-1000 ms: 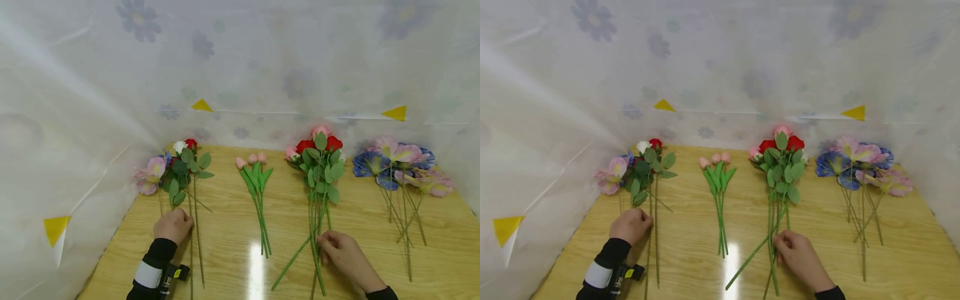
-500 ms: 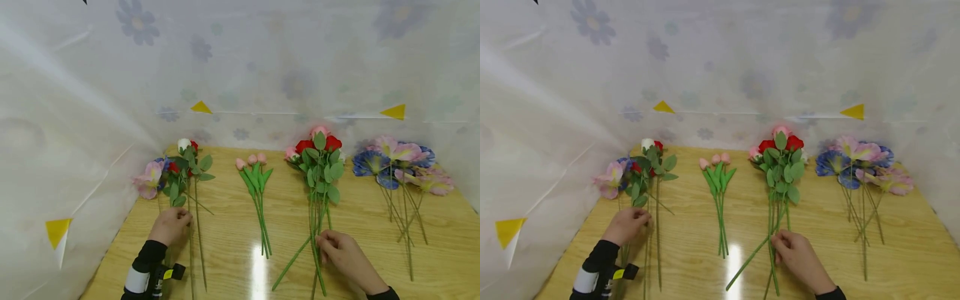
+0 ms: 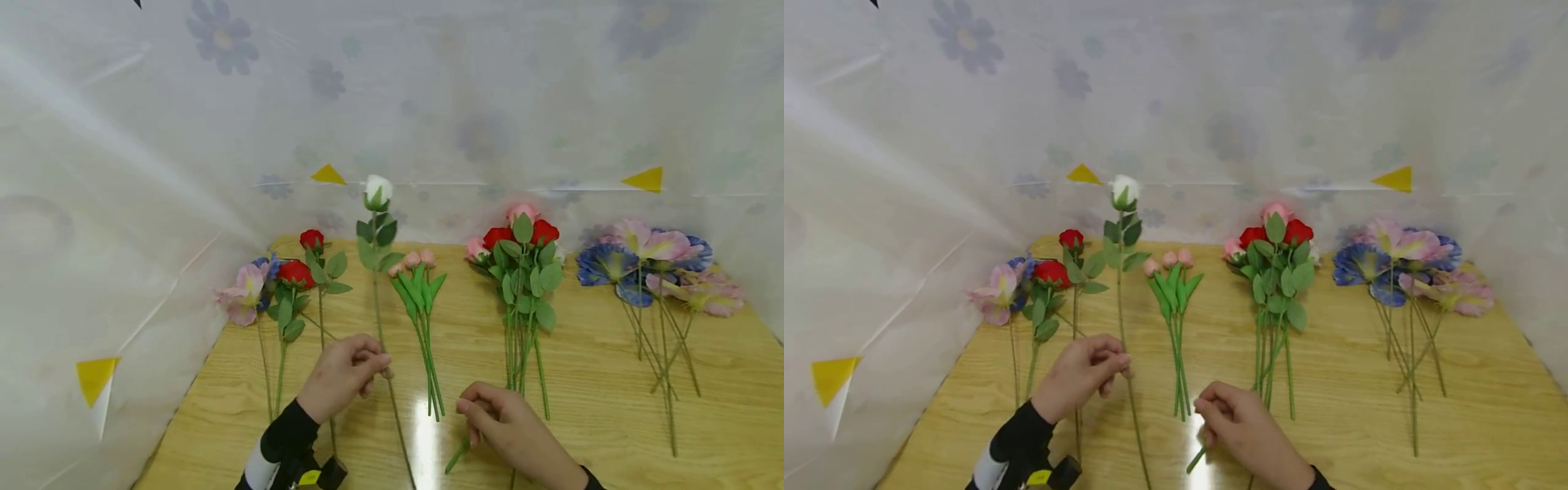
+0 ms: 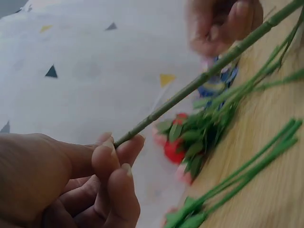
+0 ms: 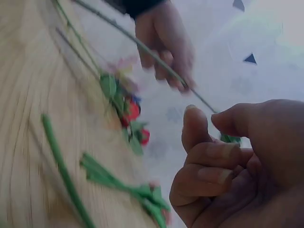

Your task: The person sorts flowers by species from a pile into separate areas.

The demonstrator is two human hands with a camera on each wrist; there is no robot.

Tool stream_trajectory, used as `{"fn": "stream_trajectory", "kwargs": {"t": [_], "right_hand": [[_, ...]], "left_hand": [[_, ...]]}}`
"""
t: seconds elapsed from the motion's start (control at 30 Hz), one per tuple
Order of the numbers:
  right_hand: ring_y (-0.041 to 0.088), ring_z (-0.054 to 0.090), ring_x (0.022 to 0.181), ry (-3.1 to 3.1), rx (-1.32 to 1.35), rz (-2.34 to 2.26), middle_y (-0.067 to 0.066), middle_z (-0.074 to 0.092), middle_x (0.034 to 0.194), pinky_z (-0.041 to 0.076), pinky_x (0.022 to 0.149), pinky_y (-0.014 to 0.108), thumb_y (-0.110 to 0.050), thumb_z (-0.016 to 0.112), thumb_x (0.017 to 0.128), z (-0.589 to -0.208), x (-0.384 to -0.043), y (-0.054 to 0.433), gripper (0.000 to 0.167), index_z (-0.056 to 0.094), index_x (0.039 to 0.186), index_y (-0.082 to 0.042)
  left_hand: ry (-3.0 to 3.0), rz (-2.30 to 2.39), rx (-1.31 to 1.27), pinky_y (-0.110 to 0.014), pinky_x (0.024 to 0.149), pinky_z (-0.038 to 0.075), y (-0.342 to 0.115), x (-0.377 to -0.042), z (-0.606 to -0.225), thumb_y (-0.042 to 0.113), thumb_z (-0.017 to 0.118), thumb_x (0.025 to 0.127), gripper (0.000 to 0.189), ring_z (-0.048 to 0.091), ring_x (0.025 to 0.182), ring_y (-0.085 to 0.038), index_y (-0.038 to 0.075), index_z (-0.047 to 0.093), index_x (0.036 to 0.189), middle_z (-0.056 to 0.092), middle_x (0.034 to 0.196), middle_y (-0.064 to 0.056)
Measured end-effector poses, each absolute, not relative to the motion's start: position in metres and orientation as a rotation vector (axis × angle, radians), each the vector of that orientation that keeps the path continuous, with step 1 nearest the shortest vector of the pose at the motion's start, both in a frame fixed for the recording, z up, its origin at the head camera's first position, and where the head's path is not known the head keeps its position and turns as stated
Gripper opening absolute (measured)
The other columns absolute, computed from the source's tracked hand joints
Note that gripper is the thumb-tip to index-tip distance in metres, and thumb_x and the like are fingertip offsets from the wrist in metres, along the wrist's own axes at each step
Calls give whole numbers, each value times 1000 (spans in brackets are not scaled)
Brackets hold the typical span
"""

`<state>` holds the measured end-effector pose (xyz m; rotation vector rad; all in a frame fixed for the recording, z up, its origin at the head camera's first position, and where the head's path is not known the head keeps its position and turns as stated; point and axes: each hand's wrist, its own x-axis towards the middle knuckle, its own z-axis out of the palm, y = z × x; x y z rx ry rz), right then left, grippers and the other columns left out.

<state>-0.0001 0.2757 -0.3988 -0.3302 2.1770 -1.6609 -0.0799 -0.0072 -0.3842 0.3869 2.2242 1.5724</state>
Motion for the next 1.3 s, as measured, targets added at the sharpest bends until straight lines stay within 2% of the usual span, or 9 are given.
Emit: {"fn": "stream_trajectory", "kwargs": {"t": [0.1, 0.2, 0.37, 0.47, 0.63, 0.8, 0.93, 1.13, 1.3], "right_hand": [[1, 45, 50, 2083, -411, -1713, 22, 60, 70, 37, 44, 22, -25, 48, 106, -395, -1, 258, 29, 62, 103, 1], [-2, 44, 50, 2049, -487, -1743, 25, 58, 68, 34, 42, 21, -21, 49, 106, -395, -1, 248, 25, 61, 99, 0], [-5, 45, 49, 2128, -496, -1706, 16, 58, 62, 32, 41, 18, -21, 52, 104, -398, 3, 247, 25, 60, 91, -2], [-3, 45, 49, 2182, -446, -1661, 9, 57, 61, 33, 41, 19, -23, 53, 104, -399, 3, 253, 26, 61, 92, -2], [0, 41, 44, 2345, -311, -1530, -2, 56, 60, 32, 40, 21, -27, 55, 103, -402, -5, 273, 28, 63, 90, -4], [2, 36, 42, 2496, -190, -1320, -4, 54, 57, 29, 41, 20, -28, 54, 103, -412, -19, 295, 28, 64, 88, -6], [6, 40, 44, 2611, -153, -1138, -4, 50, 56, 31, 44, 22, -22, 55, 102, -422, -29, 303, 27, 62, 79, -9], [9, 36, 43, 2707, -72, -1000, -3, 43, 52, 30, 45, 23, -16, 56, 101, -429, -35, 302, 39, 50, 63, -14], [9, 30, 43, 2736, -39, -912, -3, 34, 50, 28, 47, 23, -13, 54, 101, -433, -36, 298, 46, 41, 56, -17]], "left_hand": [[2136, 1613, 479, -30, 52, 51, 21, -73, -385, 24, 65, 97, 19, 56, 52, -9, 5, 66, 100, 74, 85, -11], [2105, 1637, 523, -25, 51, 50, 40, -68, -385, 23, 67, 96, 18, 57, 51, -9, 6, 66, 98, 74, 84, -15], [2075, 1642, 524, -22, 52, 49, 50, -64, -388, 24, 68, 95, 18, 60, 54, -11, 6, 66, 98, 73, 83, -15], [2103, 1591, 535, -23, 53, 50, 46, -66, -392, 30, 66, 96, 20, 64, 59, -19, 10, 67, 102, 74, 85, -11], [2193, 1519, 510, -26, 54, 50, 25, -71, -399, 34, 61, 99, 26, 65, 68, -32, 11, 67, 110, 73, 92, -12], [2285, 1474, 428, -27, 56, 50, -1, -75, -403, 29, 57, 102, 25, 65, 70, -28, 8, 66, 113, 73, 94, -13], [2389, 1434, 348, -27, 57, 49, -18, -78, -406, 22, 58, 102, 21, 65, 68, -25, 7, 66, 113, 73, 92, -11], [2583, 1359, 162, -24, 54, 46, -37, -82, -406, 16, 62, 99, 15, 63, 63, -18, 6, 68, 108, 73, 85, -7], [2796, 1110, 90, -25, 56, 45, -51, -84, -409, 18, 63, 98, 12, 60, 62, -11, 9, 69, 103, 72, 83, -1]]}}
